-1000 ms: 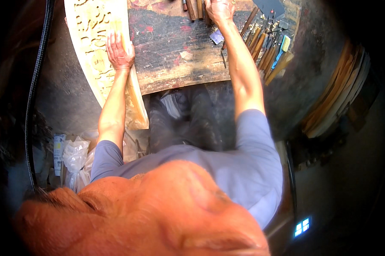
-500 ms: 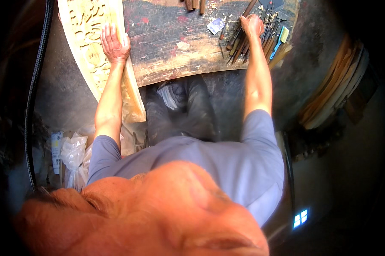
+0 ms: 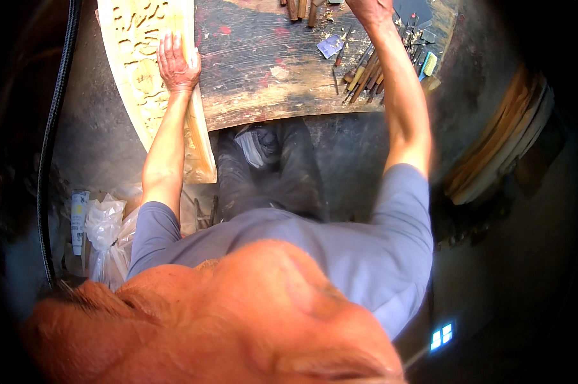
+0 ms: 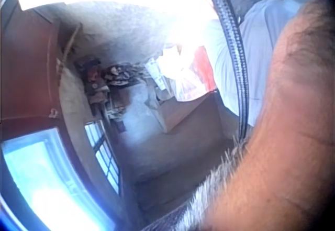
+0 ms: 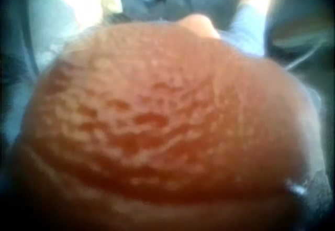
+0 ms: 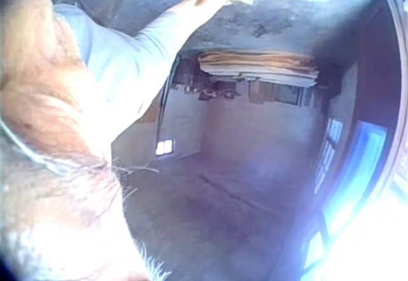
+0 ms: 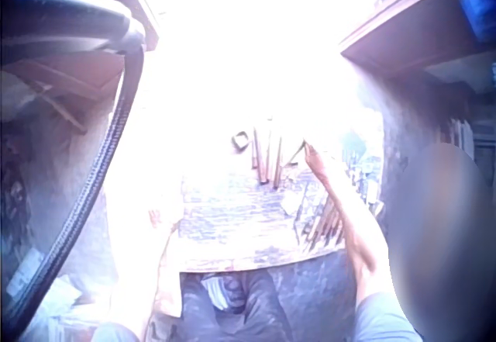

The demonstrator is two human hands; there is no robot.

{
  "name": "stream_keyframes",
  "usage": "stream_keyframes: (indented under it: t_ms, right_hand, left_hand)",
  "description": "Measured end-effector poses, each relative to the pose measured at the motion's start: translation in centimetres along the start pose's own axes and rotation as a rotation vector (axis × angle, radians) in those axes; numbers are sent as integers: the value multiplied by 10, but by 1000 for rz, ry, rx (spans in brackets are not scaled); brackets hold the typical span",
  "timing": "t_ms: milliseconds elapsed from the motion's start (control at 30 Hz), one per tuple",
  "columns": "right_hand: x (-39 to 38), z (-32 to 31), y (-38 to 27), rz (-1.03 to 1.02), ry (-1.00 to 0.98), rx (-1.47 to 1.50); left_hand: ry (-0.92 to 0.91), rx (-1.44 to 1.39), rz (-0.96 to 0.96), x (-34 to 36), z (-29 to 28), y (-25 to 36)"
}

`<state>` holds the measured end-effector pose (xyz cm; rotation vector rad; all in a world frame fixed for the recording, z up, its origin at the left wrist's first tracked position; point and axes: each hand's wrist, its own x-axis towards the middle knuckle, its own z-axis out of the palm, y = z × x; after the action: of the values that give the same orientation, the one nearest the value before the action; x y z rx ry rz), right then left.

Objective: The person carves a decorative design into a wooden panel using various chisels and a mallet. They sweep wood dust off the workpiece with a small broom and later clean the carvings with a blue brush.

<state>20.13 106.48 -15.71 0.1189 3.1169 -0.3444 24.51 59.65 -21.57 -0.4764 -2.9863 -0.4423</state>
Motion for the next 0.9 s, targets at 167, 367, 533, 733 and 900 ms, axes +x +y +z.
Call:
stream_keyframes:
  t_ms: [167,367,533,733,900]
  right_hand:
    - [19,30,-4,-30,-240,-6]
    - [8,54,-3,-27,-310,-39]
    - [-5,54,14,79,-263,-130]
    - [-92,51,3,337,-257,-175]
    - [-170,72,-30,323,-270,-58]
  left_hand:
    - [10,-7,1,-1,2,-2]
    - [22,-6,7,-3,1,0]
    - [29,-16,3,-2,1,-5]
    - [16,-55,28,1,-1,0]
    - [41,-51,42,-1,0,0]
